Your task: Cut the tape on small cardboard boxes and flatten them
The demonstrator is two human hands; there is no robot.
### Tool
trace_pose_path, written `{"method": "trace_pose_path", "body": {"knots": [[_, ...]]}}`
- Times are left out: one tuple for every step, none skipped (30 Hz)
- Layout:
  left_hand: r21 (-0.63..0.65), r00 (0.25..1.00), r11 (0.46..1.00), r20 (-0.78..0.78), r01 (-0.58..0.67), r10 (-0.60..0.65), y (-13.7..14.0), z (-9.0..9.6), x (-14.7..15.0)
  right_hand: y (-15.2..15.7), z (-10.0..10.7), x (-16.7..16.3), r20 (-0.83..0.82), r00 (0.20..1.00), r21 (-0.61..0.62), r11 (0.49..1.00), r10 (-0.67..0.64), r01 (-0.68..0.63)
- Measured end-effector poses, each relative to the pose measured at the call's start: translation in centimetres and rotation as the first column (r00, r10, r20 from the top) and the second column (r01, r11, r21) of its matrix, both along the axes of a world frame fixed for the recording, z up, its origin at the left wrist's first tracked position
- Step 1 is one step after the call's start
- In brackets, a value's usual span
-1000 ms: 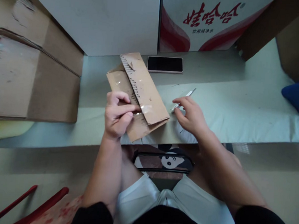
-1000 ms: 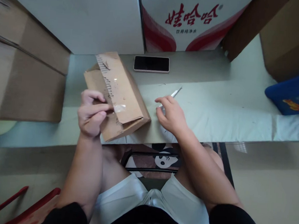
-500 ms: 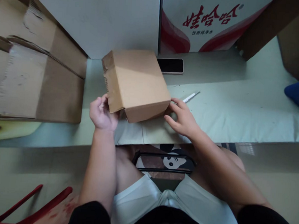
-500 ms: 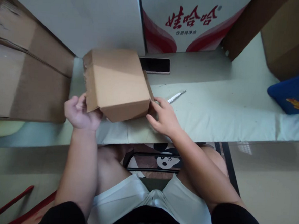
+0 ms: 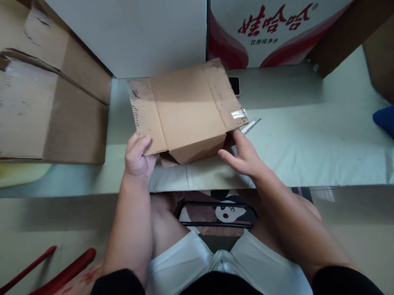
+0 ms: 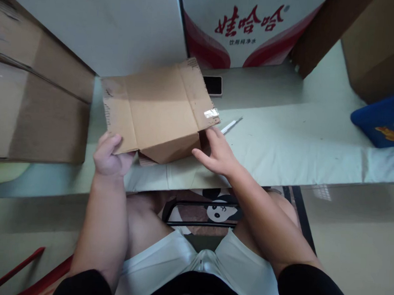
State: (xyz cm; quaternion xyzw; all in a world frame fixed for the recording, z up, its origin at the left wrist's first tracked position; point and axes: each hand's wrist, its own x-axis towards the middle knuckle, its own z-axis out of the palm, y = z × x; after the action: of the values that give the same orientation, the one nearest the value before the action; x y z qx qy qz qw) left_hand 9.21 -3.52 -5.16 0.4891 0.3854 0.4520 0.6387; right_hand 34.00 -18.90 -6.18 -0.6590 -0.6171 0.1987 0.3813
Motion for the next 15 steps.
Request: {"method": "trace_pose_path", "body": {"knots": [[-0.041,1.0,0.999,0.011,0.009,-0.009,-0.35,0.3,0.21,0.05,-0.08,-0.04,-0.007,1.0,-0.002,1.0,0.024,-0.024],[-0.077,1.0,0.997,0.024,0.002,-0.001,-0.62,0.5,0.39,0.1,-0.16,-0.06,-0.007,0.999,-0.001,0.999,0.041,-0.041],[-0.104,0.999,0.995,0.034,-0.009,0.013,-0.8,0.6,0.52,0.15,-0.25,-0.07,-0.001,0.999,0.001,0.999,0.052,-0.052],[-0.12,0.999,0.992,0.041,-0.023,0.028,-0.9,0.62,0.61,0.19,-0.34,-0.07,0.006,0.998,0.004,0.998,0.058,-0.058],[-0.125,0.998,0.991,0.043,-0.038,0.044,-0.94,0.58,0.65,0.23,-0.45,-0.06,0.011,0.998,0.006,0.998,0.059,-0.059],[-0.12,0.998,0.991,0.042,-0.051,0.057,-0.93,0.52,0.66,0.27,-0.57,-0.04,0.01,0.998,0.003,0.998,0.056,-0.056],[-0.11,0.997,0.992,0.04,-0.06,0.065,-0.9,0.45,0.63,0.31,-0.69,-0.01,0.003,0.999,-0.004,0.999,0.049,-0.049],[-0.096,0.997,0.993,0.036,-0.066,0.069,-0.86,0.39,0.6,0.35,-0.8,0.01,-0.01,0.999,-0.017,0.999,0.034,-0.035],[-0.083,0.997,0.994,0.03,-0.067,0.07,-0.8,0.36,0.57,0.37,-0.89,0.02,-0.028,1.0,-0.034,0.999,0.006,-0.007],[-0.073,0.997,0.995,0.019,-0.067,0.069,-0.74,0.34,0.56,0.38,-0.95,0.02,-0.047,0.998,-0.052,0.998,-0.039,0.037],[-0.061,0.997,0.995,0.006,-0.073,0.073,-0.67,0.35,0.56,0.38,-0.94,0.02,-0.064,0.993,-0.069,0.993,-0.099,0.095],[-0.046,0.996,0.995,-0.007,-0.084,0.084,-0.58,0.35,0.57,0.36,-0.88,0.01,-0.081,0.982,-0.078,0.983,-0.17,0.163],[-0.024,0.994,0.994,-0.018,-0.104,0.103,-0.48,0.35,0.6,0.31,-0.75,-0.01,-0.099,0.966,-0.074,0.97,-0.24,0.233],[0.003,0.992,0.992,-0.028,-0.123,0.123,-0.37,0.33,0.62,0.26,-0.57,-0.04,-0.12,0.946,-0.057,0.954,-0.3,0.295],[0.026,0.99,0.99,-0.034,-0.135,0.136,-0.26,0.3,0.64,0.21,-0.36,-0.06,-0.149,0.928,-0.031,0.94,-0.341,0.341]]}}
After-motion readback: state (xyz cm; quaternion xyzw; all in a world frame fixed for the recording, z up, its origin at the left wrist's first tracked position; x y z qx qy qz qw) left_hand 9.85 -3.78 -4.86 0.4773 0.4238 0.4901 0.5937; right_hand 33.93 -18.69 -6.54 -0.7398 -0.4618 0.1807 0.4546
